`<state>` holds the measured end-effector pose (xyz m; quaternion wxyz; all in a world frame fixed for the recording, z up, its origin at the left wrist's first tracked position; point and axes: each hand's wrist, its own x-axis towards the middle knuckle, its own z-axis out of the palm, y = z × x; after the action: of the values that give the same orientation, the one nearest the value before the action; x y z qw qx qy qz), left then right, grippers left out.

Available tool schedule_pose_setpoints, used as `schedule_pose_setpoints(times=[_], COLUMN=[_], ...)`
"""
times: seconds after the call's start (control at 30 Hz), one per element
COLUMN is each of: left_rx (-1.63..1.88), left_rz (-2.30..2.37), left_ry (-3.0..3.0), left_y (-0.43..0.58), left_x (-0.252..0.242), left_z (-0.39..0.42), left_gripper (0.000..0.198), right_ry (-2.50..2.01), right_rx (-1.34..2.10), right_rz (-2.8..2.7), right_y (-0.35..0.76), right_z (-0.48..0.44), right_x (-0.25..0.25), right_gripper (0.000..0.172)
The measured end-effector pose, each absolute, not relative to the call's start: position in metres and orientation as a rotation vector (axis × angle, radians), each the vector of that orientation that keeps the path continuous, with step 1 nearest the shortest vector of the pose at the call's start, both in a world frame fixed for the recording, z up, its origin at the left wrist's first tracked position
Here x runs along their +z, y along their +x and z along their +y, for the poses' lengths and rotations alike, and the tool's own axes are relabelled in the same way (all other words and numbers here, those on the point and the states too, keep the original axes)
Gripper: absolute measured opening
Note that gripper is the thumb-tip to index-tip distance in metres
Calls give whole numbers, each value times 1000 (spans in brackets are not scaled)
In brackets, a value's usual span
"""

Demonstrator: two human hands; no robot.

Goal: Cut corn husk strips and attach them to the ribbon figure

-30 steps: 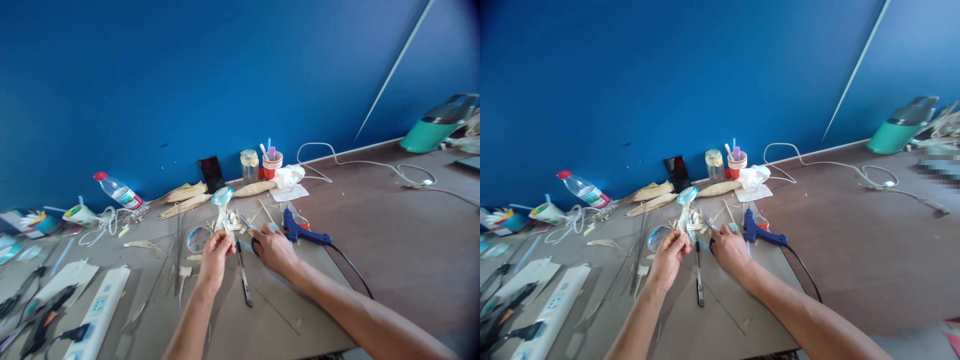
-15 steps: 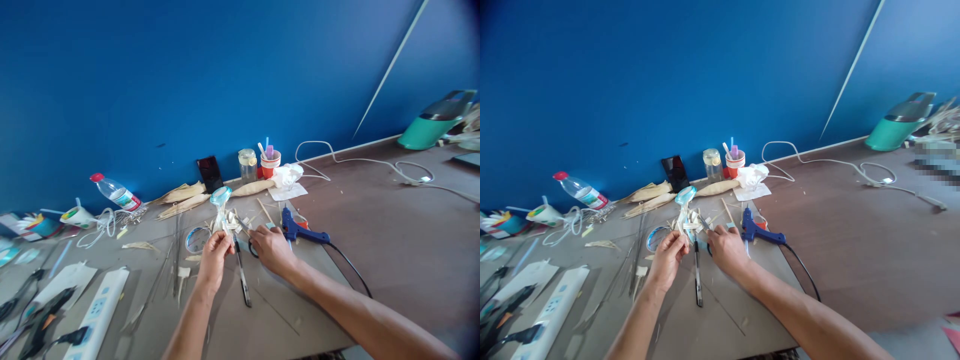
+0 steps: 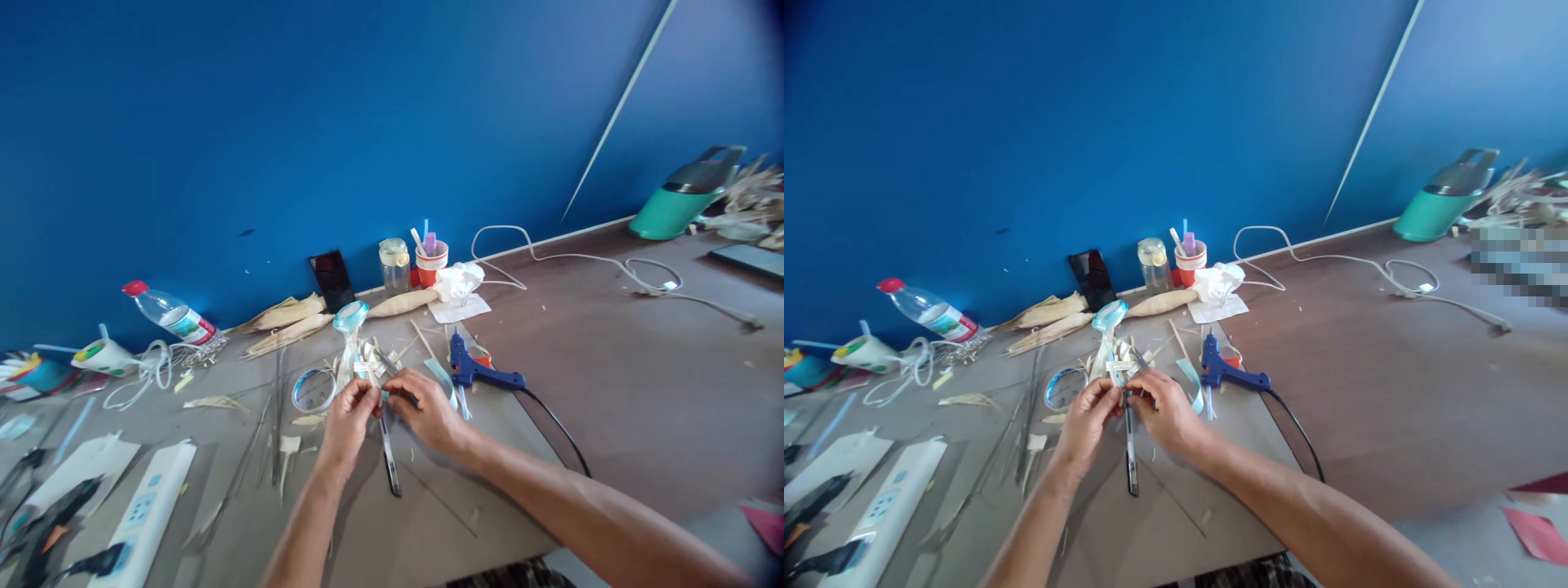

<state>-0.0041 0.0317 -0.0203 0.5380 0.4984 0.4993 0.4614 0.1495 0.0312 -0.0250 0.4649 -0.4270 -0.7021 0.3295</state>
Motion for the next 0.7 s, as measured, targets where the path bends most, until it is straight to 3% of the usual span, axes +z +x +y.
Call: schedule_pose_setpoints(times=[0.3,0.7], left_rx=[1047,1002], left_rz=[1204,1223], left_ry=[1292,1358], left_y=[0,1], left_x=[-15,-17], left_z=[31,30], left_gripper=[19,19], right_ry=[-1107,-1084], right_rx=[505,232], right_rz=[-1849,-1945], right_y=[150,151], right_z=[30,31], right_x=[-27,-26], right_gripper=[12,17])
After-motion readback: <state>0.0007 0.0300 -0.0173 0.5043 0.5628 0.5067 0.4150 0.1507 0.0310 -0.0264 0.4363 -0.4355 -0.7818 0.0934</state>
